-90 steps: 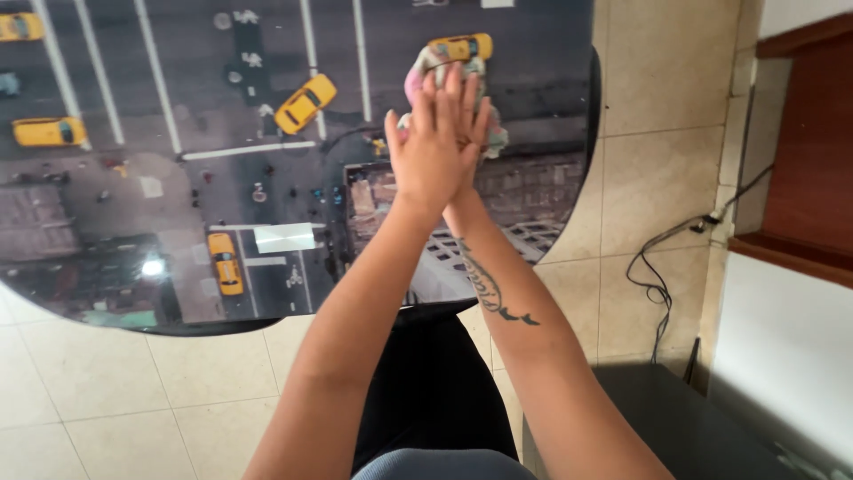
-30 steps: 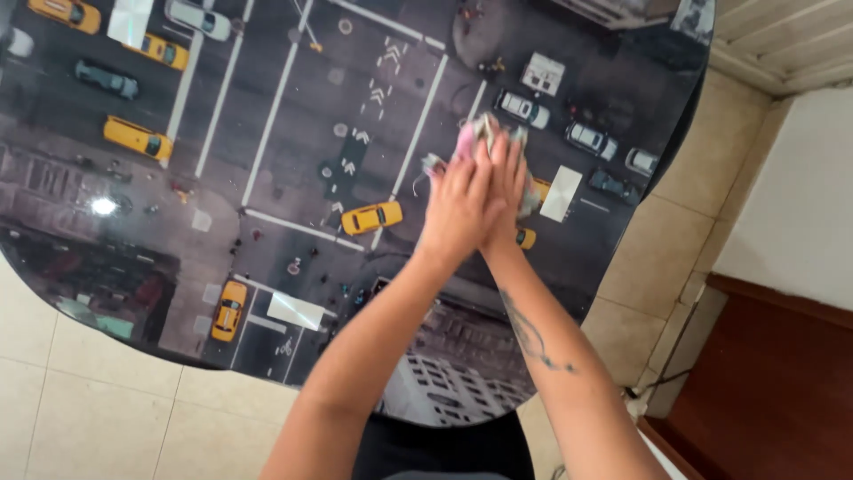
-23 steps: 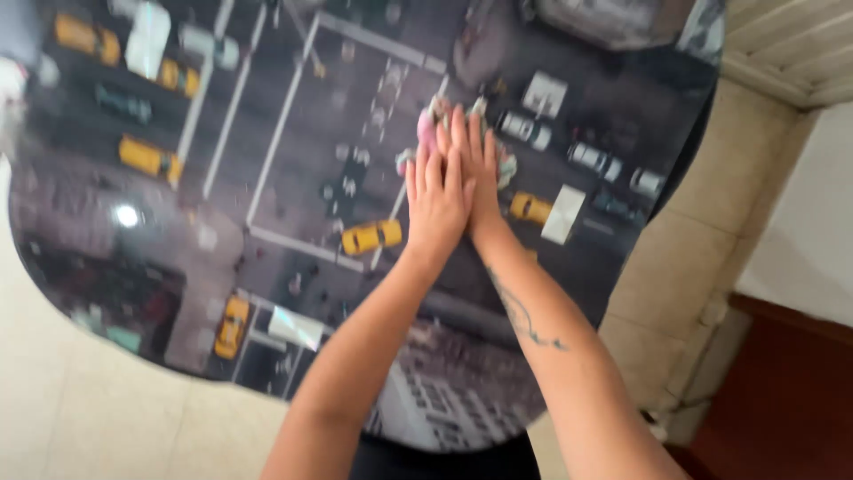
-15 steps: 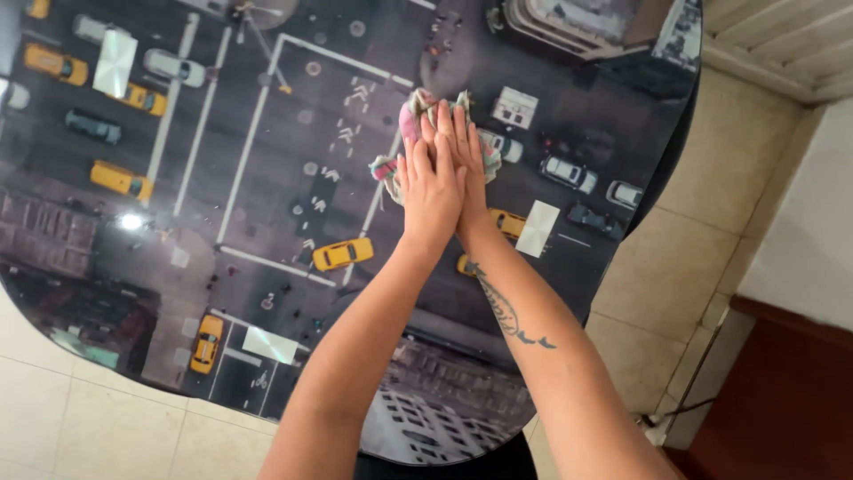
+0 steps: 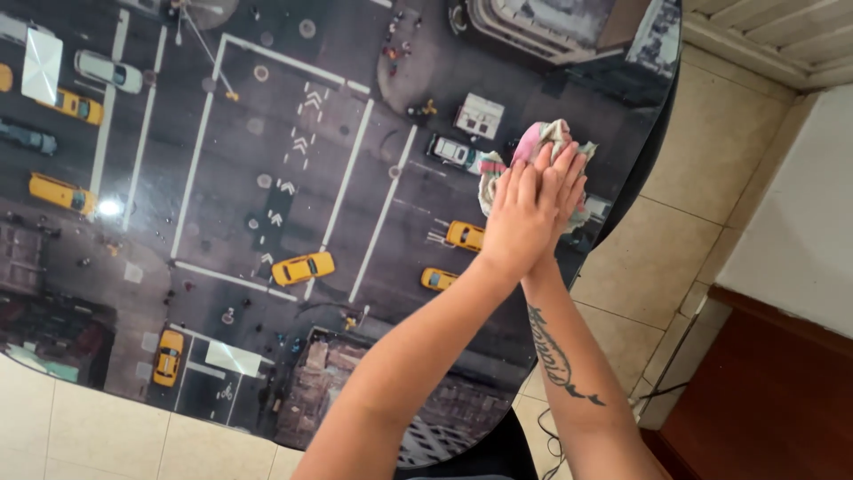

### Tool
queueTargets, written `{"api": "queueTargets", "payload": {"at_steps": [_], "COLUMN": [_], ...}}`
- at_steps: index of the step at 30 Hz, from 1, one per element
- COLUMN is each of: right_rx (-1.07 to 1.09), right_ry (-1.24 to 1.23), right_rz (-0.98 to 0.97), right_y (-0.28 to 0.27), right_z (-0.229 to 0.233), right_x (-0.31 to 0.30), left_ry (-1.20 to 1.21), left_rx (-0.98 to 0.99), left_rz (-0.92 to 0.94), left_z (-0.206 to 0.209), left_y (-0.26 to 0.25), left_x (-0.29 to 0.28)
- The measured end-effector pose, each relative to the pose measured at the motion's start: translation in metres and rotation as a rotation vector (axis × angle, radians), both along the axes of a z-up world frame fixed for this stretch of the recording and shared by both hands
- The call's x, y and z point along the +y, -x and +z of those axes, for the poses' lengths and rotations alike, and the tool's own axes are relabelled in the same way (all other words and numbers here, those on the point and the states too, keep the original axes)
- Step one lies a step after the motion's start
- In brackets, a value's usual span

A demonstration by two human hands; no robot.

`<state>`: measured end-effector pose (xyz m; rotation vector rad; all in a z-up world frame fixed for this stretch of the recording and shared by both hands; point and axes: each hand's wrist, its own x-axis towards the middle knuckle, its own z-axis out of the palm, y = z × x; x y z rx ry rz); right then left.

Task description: The recorder is cleaning a chair and a dining table with a damp cloth and water from a bowl.

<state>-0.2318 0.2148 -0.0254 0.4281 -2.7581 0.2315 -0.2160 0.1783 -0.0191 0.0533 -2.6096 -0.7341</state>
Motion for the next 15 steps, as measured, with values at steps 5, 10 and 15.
{"api": "queueTargets", "payload": {"at_steps": [5, 10, 15], "right_rx": [0.038, -0.088, 0.134], "right_ry": [0.008, 0.131, -0.072], "right_rz": [0.073, 0.301, 0.431], "right_y": [0.028, 0.076, 0.115], "right_z": [-0.026, -0.038, -0.049], "right_x": [-0.019, -0.082, -0.144], "left_ry": [0.0, -0.057, -0.049], "left_rx": [-0.058, -0.159, -0.14], "left_rz": [-0.015, 0.171, 0.277], "left_z": [0.001, 0.002, -0.008], "left_y": [0.019, 0.051, 0.074], "left_x": [-0.037, -0.106, -0.167]}}
